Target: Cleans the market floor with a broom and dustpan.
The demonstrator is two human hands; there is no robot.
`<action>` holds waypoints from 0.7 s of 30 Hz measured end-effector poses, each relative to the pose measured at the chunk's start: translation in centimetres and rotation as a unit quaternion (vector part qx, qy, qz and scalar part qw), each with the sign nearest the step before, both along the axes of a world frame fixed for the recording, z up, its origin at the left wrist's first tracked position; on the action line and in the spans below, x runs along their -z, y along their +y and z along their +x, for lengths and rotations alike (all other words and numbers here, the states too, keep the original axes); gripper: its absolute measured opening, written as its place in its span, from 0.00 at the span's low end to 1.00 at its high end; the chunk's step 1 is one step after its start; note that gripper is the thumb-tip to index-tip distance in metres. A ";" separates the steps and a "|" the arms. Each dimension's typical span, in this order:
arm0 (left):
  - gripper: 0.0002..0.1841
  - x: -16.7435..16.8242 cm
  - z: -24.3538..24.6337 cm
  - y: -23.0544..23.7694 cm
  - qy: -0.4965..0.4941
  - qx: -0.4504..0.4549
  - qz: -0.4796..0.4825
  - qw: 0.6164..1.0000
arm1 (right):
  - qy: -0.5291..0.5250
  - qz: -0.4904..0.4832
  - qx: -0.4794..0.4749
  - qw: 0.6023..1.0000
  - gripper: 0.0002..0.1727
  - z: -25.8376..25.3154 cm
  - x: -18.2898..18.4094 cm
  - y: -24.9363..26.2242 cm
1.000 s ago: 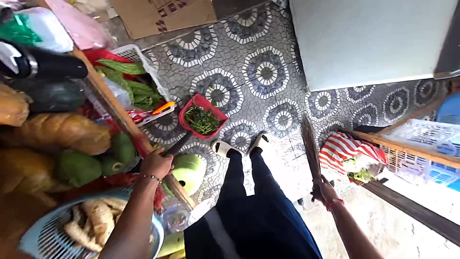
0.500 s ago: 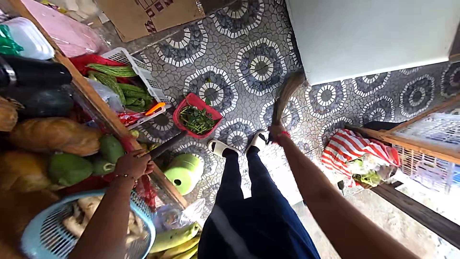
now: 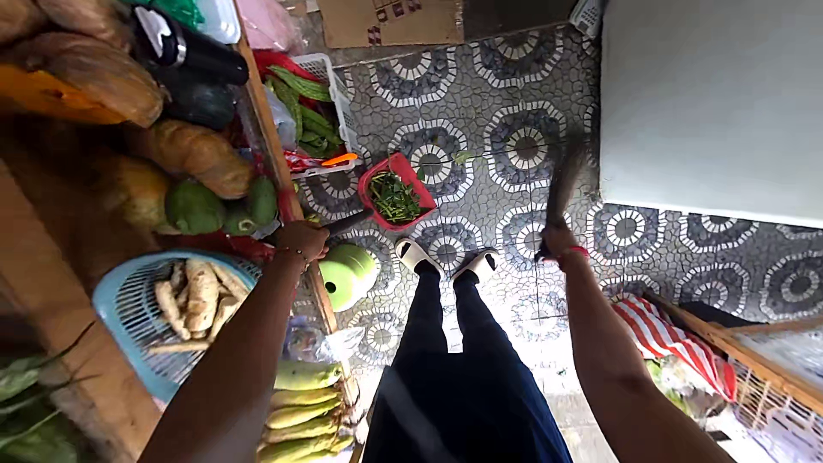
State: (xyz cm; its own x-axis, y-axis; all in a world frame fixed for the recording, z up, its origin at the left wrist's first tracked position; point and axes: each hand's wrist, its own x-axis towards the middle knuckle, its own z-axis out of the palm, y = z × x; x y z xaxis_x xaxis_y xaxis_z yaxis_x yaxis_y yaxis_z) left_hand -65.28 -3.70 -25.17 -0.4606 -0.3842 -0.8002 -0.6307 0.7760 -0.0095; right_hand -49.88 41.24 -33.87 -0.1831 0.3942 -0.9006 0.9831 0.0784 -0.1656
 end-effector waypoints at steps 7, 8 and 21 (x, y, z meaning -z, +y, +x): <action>0.18 -0.2 -0.8 -0.6 -0.008 0.027 0.002 1.000 | -0.089 -0.151 -0.286 0.942 0.48 3.1 -1.7 -18.5; 0.19 -0.1 -1.0 -0.9 -0.012 0.024 0.006 1.000 | -0.092 -0.165 -0.284 0.940 0.50 3.6 -3.3 -19.3; 0.07 3.4 3.0 -6.4 -0.003 -0.616 0.363 0.699 | 0.015 0.013 -0.310 0.950 0.42 -8.7 -7.1 -11.9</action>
